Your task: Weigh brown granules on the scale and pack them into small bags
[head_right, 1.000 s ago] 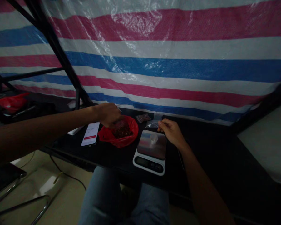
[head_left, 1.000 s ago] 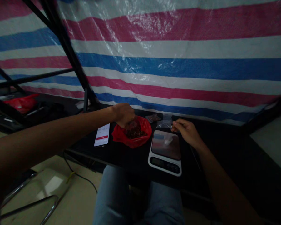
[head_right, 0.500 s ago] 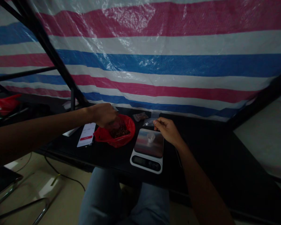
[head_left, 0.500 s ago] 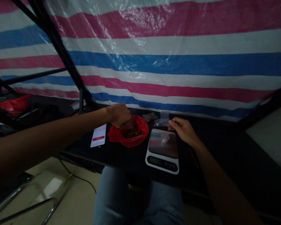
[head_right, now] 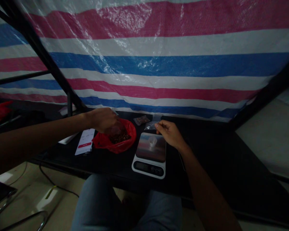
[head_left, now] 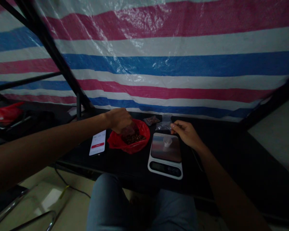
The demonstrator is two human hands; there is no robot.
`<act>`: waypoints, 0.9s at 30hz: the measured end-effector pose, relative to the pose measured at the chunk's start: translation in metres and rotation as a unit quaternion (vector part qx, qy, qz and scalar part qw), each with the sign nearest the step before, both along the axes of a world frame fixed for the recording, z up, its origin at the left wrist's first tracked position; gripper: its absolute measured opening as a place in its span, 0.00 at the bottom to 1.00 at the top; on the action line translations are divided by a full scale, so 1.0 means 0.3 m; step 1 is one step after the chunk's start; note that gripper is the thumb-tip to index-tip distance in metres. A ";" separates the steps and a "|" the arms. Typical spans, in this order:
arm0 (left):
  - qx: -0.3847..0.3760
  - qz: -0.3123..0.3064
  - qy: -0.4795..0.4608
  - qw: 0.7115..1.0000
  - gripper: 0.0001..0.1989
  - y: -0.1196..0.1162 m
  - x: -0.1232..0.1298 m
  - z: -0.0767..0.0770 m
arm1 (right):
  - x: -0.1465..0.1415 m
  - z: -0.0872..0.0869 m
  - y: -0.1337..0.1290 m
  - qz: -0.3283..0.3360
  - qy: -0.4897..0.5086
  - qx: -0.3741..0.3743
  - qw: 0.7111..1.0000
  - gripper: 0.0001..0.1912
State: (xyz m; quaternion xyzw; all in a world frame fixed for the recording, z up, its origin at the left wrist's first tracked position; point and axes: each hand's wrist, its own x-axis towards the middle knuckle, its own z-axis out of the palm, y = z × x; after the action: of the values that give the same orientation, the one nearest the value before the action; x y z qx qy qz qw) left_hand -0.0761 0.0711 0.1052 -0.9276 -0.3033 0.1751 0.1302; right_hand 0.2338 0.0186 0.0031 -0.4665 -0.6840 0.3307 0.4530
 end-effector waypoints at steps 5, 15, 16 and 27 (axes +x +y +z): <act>-0.005 -0.010 0.076 0.997 0.21 -0.015 0.011 0.014 | 0.000 -0.003 0.001 0.001 0.001 -0.002 1.000 0.19; -0.011 -0.023 0.066 0.998 0.22 -0.006 -0.028 0.014 | 0.008 0.005 0.000 -0.011 0.010 0.005 1.000 0.20; -0.008 -0.027 0.057 0.998 0.23 -0.006 -0.034 0.012 | 0.009 0.008 -0.002 -0.013 0.010 0.007 1.000 0.20; -0.170 -0.028 -0.209 0.963 0.20 -0.002 -0.068 0.031 | 0.021 0.010 0.002 -0.028 0.042 0.023 0.998 0.22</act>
State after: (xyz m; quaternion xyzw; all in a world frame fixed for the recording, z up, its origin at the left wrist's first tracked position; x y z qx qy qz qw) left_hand -0.0966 0.0705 0.1144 -0.9602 -0.2631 0.0225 -0.0908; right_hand 0.2402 0.0193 0.0062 -0.4604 -0.6582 0.3215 0.5013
